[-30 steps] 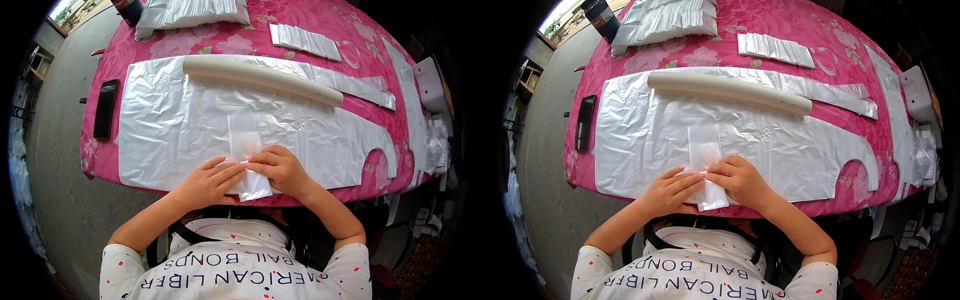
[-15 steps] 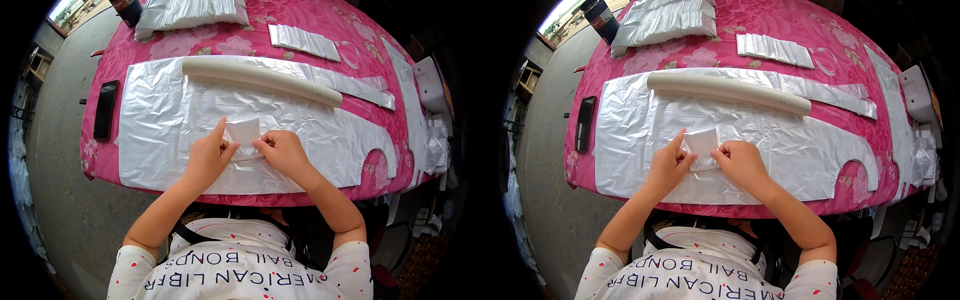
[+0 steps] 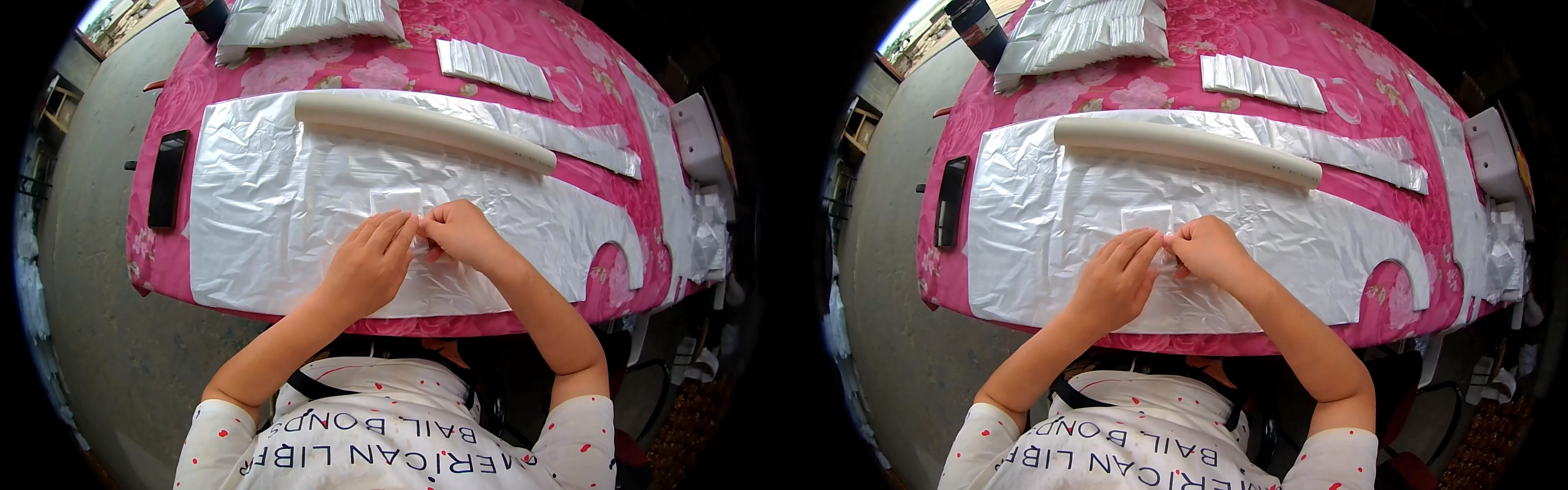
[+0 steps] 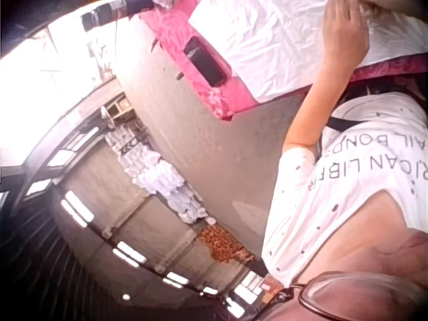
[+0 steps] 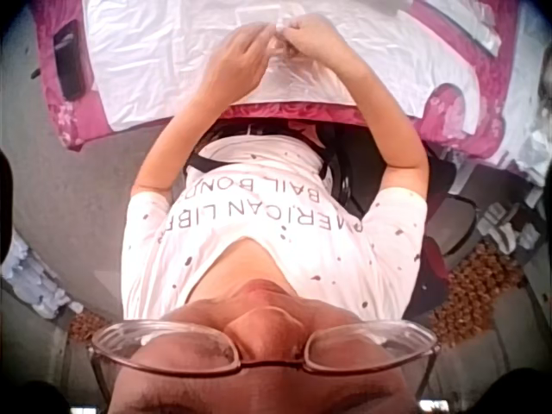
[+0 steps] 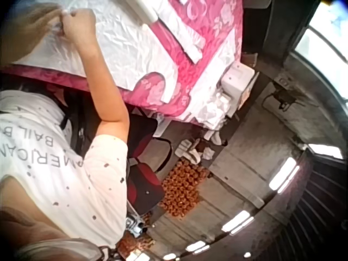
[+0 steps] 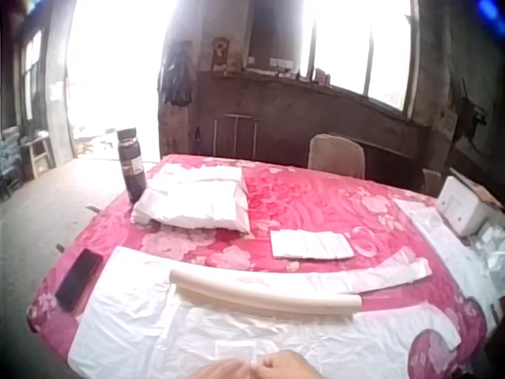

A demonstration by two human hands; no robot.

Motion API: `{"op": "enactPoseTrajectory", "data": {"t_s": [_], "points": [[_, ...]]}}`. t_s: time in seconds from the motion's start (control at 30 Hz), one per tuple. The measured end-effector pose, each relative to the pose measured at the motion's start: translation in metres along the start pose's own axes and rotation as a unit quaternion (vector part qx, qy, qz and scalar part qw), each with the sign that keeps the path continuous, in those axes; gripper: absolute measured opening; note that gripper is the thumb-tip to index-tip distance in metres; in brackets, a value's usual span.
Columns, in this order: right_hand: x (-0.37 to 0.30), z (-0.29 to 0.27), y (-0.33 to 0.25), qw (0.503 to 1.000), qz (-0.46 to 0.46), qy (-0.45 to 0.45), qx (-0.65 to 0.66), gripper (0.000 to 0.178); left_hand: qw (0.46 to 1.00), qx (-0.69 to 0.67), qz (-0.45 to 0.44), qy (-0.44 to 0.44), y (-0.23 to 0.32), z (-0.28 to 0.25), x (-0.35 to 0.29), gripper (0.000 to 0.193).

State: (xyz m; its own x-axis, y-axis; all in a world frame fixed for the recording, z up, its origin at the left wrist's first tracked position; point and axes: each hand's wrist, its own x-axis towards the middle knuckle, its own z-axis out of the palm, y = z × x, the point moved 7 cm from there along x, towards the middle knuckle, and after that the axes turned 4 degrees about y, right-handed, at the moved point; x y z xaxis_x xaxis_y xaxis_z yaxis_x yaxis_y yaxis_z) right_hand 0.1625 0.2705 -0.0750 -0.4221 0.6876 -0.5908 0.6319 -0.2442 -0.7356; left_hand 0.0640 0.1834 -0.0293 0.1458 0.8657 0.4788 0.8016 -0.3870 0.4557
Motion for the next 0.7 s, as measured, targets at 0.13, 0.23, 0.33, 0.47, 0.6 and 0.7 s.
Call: {"op": "enactPoseTrajectory", "data": {"t_s": [0.13, 0.23, 0.33, 0.47, 0.6, 0.7], "points": [[0.003, 0.001, 0.002, 1.0, 0.015, -0.017, 0.012, 0.027, 0.989, 0.104, -0.063, -0.083, -0.008, 0.018, 0.001, 0.064], [0.003, 0.001, 0.004, 0.999, 0.022, -0.017, 0.021, 0.026, 0.986, 0.092, -0.08, -0.111, -0.012, 0.027, -0.003, 0.083], [0.002, 0.001, 0.003, 0.999, 0.031, -0.019, 0.02, 0.026, 0.988, 0.076, -0.098, -0.097, -0.011, 0.029, -0.006, 0.095], [0.002, 0.001, 0.003, 0.999, 0.029, -0.017, 0.012, 0.025, 0.985, 0.082, -0.112, -0.099, -0.011, 0.033, -0.007, 0.102], [0.003, 0.002, 0.005, 0.999, 0.033, -0.019, 0.018, 0.025, 0.983, 0.099, -0.118, -0.101, -0.011, 0.032, -0.007, 0.103], [0.002, 0.002, 0.004, 0.999, 0.033, -0.014, 0.019, 0.026, 0.983, 0.099, -0.117, -0.104, -0.011, 0.031, -0.007, 0.102]]}}
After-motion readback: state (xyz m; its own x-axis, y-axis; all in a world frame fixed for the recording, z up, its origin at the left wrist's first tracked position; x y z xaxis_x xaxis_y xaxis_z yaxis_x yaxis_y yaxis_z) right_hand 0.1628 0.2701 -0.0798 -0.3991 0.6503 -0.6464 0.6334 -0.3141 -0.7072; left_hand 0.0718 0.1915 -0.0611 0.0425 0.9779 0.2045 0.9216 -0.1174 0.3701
